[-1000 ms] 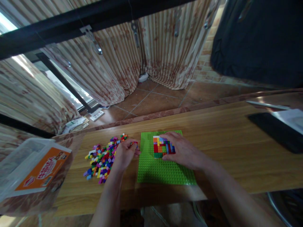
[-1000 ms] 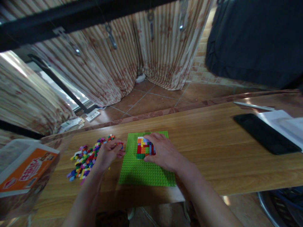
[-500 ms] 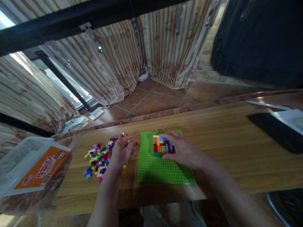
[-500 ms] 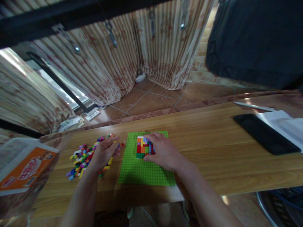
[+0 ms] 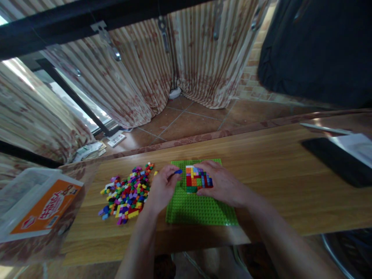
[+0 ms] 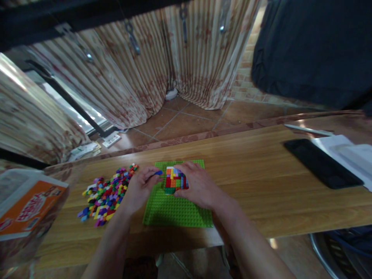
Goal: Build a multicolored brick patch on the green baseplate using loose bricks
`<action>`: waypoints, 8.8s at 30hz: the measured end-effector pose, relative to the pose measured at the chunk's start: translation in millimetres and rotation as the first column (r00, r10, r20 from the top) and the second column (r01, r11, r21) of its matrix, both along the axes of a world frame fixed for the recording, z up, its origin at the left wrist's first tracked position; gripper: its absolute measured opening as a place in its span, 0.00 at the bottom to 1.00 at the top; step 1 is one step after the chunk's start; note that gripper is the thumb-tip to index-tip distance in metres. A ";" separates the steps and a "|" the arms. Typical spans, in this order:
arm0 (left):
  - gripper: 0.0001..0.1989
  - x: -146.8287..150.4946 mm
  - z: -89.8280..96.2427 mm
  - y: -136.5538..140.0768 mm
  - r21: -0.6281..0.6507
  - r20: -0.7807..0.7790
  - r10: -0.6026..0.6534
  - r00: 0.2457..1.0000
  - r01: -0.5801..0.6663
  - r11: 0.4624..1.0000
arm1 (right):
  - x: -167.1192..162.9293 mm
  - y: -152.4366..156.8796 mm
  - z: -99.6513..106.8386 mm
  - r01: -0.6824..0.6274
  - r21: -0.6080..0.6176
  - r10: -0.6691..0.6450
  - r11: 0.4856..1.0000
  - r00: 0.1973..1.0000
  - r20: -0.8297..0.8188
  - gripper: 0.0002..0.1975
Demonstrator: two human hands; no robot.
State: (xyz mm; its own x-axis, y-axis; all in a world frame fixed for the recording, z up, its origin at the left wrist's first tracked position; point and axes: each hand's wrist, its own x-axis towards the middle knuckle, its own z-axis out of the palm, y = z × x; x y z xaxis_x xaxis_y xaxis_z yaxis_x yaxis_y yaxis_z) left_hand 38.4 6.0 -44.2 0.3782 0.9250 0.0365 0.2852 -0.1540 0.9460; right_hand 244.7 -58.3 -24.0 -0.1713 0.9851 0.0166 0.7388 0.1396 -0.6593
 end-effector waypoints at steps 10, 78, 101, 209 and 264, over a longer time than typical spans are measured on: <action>0.03 3.3 0.6 -8.0 0.165 -0.129 -0.030 0.991 0.052 0.985 | 0.0 0.7 1.8 -0.006 -0.009 0.006 1.000 1.000 0.005 0.37; 0.14 32.1 6.0 -20.2 0.139 -0.267 0.179 0.947 -0.146 0.979 | 0.1 2.2 -1.3 0.003 0.012 -0.003 1.000 1.000 0.008 0.35; 0.12 45.5 -7.2 -29.7 0.196 -0.213 0.356 0.910 -0.317 0.928 | -2.5 3.3 -10.1 0.013 0.029 -0.014 0.999 1.000 0.008 0.35; 0.04 36.9 -2.7 -6.6 0.019 -0.066 0.311 0.948 -0.310 0.951 | -9.6 8.4 -11.4 -0.032 -0.005 0.032 0.999 0.999 -0.038 0.40; 0.05 11.8 2.7 -15.4 0.089 -0.102 0.127 0.987 -0.118 0.989 | -11.0 8.7 -6.9 -0.016 -0.041 0.014 0.999 0.999 -0.038 0.41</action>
